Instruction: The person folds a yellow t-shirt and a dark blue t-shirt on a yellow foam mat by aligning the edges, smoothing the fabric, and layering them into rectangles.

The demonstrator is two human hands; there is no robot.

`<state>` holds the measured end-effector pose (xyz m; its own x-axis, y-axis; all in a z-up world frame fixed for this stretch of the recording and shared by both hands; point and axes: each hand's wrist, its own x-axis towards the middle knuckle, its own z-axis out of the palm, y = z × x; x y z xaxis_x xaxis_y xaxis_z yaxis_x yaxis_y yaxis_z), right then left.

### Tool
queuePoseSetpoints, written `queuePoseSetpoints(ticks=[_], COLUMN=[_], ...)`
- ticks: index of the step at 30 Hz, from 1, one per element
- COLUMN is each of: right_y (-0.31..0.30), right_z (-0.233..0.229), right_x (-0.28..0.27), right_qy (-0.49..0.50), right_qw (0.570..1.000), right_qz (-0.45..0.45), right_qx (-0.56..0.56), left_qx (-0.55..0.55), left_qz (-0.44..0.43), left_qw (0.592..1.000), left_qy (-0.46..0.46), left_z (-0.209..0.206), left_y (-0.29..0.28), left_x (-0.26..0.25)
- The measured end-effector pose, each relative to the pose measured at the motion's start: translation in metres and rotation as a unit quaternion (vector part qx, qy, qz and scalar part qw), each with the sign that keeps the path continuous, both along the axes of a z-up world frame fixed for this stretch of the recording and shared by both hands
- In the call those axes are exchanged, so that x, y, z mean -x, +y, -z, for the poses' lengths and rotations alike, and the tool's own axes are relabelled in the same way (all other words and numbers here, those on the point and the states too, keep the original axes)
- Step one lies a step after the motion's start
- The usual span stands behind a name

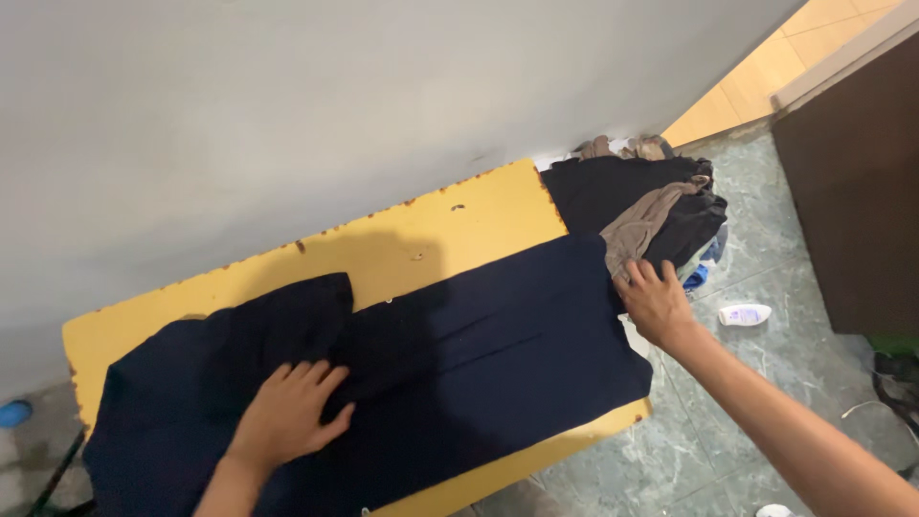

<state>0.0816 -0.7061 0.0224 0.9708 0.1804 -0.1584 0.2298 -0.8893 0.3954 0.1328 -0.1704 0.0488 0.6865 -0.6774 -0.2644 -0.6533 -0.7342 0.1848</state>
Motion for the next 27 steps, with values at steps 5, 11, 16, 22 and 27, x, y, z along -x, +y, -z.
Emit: queuePoseSetpoints(ticks=[5, 11, 16, 22, 27], right_y=[0.114, 0.2, 0.102, 0.048, 0.14], right_z=[-0.029, 0.025, 0.051, 0.076, 0.029], right_x=[-0.013, -0.026, -0.023, -0.022, -0.038], right_qy=[-0.142, -0.053, -0.093, -0.085, -0.291], right_qw=[0.912, 0.94, 0.949, 0.843, 0.888], right_qz=[0.053, -0.022, 0.104, 0.355, 0.115], right_qx=[-0.38, -0.337, -0.284, -0.395, -0.338], left_qx=[0.256, 0.223, 0.155, 0.171, 0.266], left_qz=[-0.14, -0.144, -0.205, -0.208, -0.187], left_qw=[0.951, 0.946, 0.953, 0.946, 0.929], left_qy=[-0.1, -0.185, -0.161, -0.18, -0.174], left_z=[0.031, 0.075, 0.084, 0.082, 0.055], left_y=[-0.091, -0.151, -0.13, -0.132, -0.118], left_x=[-0.005, -0.005, -0.007, -0.009, -0.012])
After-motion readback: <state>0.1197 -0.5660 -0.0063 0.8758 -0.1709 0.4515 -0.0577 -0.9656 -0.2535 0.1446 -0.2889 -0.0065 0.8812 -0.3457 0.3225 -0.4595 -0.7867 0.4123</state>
